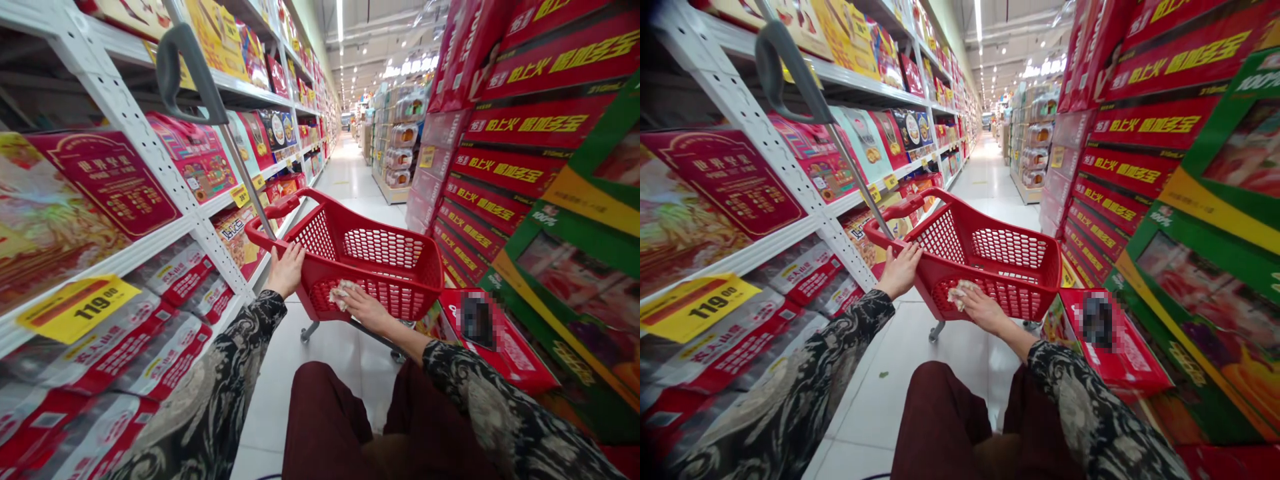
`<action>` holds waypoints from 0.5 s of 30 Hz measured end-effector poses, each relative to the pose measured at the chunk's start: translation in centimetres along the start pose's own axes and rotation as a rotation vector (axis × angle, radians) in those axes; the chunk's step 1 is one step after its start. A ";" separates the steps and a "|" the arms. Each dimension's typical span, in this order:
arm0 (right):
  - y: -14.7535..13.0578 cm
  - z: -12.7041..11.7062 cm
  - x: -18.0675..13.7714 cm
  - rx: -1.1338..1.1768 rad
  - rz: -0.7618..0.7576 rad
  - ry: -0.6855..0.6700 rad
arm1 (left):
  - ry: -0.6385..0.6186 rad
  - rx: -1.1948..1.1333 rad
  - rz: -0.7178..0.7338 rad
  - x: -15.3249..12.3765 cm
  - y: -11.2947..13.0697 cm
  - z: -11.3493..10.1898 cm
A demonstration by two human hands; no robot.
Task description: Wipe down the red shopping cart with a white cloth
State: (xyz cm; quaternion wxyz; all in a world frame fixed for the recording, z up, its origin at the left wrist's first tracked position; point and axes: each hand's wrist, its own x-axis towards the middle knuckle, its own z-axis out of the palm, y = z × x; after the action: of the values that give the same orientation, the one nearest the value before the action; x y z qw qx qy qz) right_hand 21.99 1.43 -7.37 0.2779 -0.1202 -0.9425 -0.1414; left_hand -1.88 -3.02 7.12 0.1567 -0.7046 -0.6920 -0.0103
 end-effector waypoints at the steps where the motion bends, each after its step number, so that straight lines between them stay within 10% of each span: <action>1: 0.4 -1.0 0.0 -0.022 0.029 0.041 | 0.011 0.004 -0.016 0.0 0.5 0.0; 9: 1.7 -2.2 -3.0 -0.058 0.129 -0.001 | -0.005 -0.080 0.196 -0.2 8.0 1.3; 15: 0.8 -1.1 -7.6 -0.012 0.104 -0.138 | -0.029 -0.068 0.154 -0.2 8.4 2.1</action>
State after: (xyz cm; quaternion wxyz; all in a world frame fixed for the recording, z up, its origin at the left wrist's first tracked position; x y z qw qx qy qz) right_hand 28.96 0.64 -10.56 0.2187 -0.1803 -0.9510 -0.1237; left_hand 5.91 -2.67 3.33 0.1230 -0.7608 -0.6371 -0.0117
